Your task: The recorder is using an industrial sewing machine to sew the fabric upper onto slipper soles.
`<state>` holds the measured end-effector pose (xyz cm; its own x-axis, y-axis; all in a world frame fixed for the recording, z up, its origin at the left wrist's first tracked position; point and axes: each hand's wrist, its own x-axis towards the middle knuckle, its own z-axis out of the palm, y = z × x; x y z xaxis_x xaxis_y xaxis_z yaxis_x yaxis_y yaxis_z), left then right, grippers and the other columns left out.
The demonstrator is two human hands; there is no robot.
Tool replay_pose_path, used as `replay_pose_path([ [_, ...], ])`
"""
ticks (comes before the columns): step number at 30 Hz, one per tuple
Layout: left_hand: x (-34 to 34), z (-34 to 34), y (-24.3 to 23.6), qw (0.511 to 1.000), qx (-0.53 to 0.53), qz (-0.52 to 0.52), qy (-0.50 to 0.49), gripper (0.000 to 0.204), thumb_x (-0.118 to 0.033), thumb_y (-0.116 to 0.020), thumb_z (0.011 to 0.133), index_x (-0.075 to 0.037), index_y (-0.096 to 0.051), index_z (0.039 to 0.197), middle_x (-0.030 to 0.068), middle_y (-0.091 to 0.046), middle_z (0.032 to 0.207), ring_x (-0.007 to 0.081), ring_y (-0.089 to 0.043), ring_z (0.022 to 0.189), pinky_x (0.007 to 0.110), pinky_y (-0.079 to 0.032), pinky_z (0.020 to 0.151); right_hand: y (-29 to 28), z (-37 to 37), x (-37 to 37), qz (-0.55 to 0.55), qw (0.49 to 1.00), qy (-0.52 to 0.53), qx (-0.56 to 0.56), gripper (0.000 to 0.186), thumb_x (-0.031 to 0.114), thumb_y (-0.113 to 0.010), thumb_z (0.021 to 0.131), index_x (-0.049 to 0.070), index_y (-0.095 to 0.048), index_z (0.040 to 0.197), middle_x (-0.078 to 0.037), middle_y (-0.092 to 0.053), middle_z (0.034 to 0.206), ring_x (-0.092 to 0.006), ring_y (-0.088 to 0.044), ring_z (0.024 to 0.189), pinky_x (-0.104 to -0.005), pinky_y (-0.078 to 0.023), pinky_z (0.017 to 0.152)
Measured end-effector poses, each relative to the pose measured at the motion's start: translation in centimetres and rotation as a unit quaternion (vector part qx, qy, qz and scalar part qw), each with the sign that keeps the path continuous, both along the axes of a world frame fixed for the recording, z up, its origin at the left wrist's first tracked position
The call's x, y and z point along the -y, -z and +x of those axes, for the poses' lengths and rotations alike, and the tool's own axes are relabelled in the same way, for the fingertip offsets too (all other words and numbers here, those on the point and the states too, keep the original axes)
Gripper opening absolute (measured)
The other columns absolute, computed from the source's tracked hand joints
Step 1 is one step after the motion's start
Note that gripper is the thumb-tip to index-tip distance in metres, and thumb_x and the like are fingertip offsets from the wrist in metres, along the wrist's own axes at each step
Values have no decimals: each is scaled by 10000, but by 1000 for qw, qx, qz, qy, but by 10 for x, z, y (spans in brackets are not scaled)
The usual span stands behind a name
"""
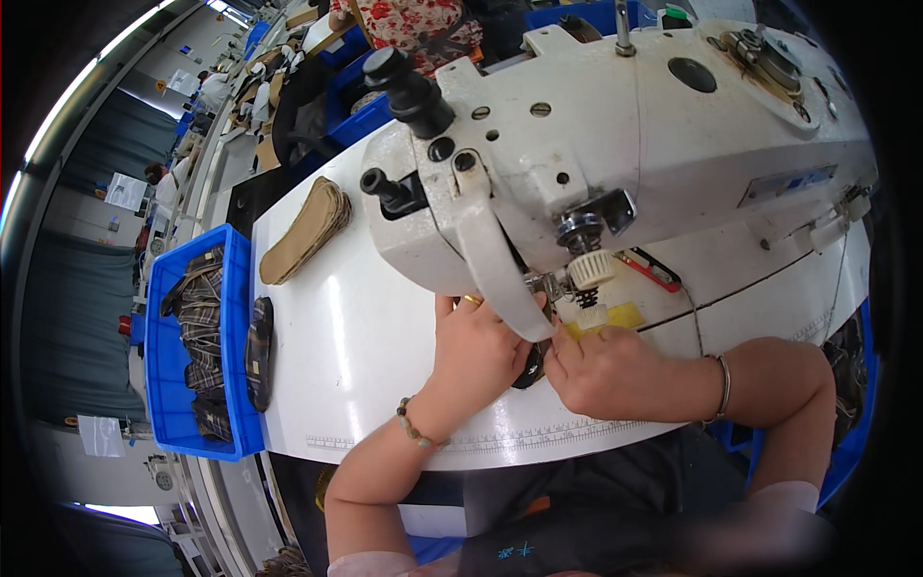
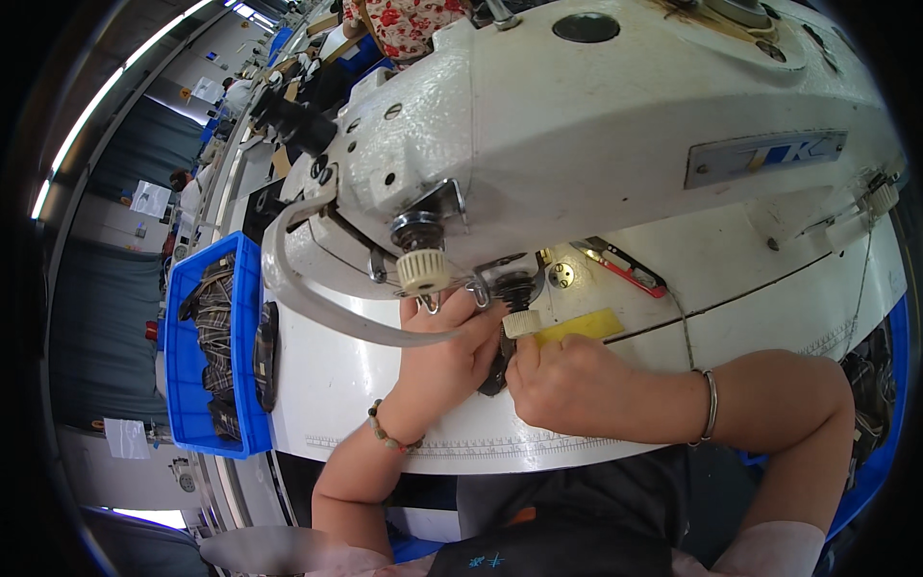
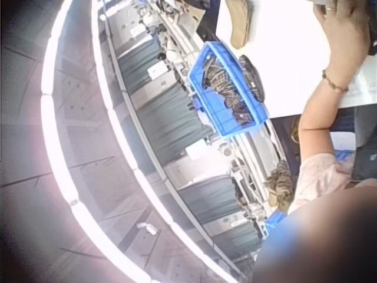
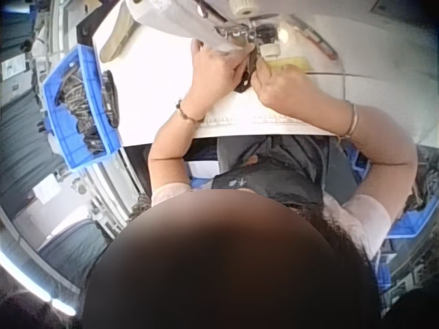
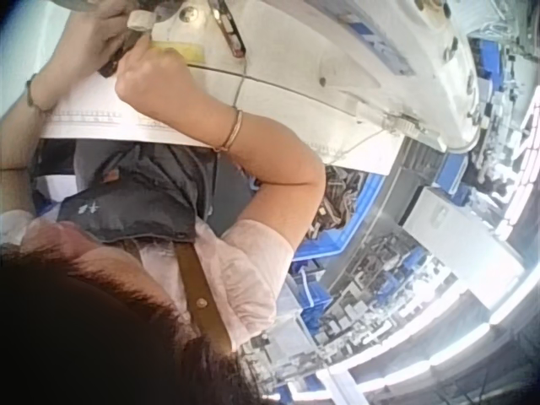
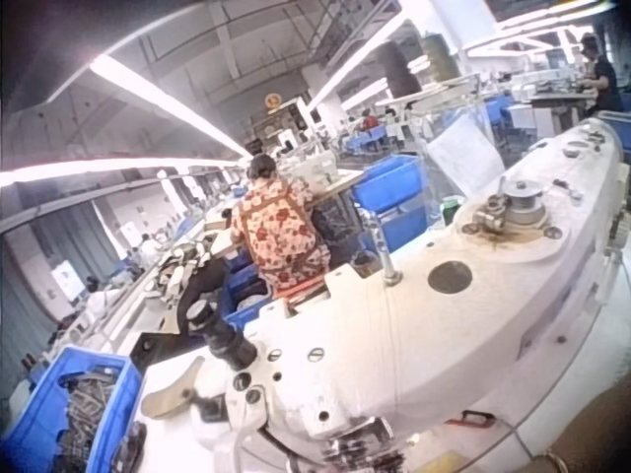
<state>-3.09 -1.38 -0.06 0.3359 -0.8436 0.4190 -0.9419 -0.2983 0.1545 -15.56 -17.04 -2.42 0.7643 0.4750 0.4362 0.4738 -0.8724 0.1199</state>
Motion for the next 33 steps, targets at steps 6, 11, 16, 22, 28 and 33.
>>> replay_pose_path([
  [6,-13,-19,-3,991,133,6,14,181,-123,-769,718,-174,-756,892,-57,-544,864,170,-559,777,505,-359,852,-13,-9,1,-36,998,-36,34,202,137,-635,707,-48,-691,764,-239,-722,825,-114,-541,469,-245,-393,396],
  [11,-13,-14,-6,1000,-16,13,23,189,-90,-774,697,-172,-760,867,-57,-543,864,172,-541,807,485,-332,821,-11,-14,-4,-37,998,-39,40,268,128,-636,707,-98,-719,826,-232,-732,808,-103,-531,459,-243,-392,391],
  [16,-11,-13,-8,998,-35,31,34,208,-85,-774,692,-167,-771,884,-49,-523,852,179,-523,834,455,-312,800,-9,-14,-4,-31,997,-39,50,291,125,-638,700,-116,-723,839,-243,-733,817,-104,-528,453,-243,-395,389],
  [22,-8,-12,-7,997,-49,34,44,243,-87,-770,688,-161,-779,919,-32,-517,850,188,-520,826,453,-311,824,-7,-14,-5,-29,998,-37,39,295,145,-636,706,-107,-723,831,-256,-731,829,-108,-544,452,-246,-406,389],
  [28,-6,-6,-6,997,-33,6,65,238,-73,-762,675,-147,-768,900,-26,-534,852,201,-523,822,434,-326,793,-4,-10,-6,-13,998,-35,40,242,141,-631,707,-76,-707,781,-282,-724,849,-124,-586,468,-261,-422,386],
  [33,-4,7,-2,998,-28,-10,49,237,-73,-761,722,-157,-771,943,-30,-572,861,202,-563,753,414,-325,692,1,2,-1,10,999,-12,41,230,125,-657,718,-49,-711,858,-202,-701,801,-136,-591,471,-277,-438,389],
])
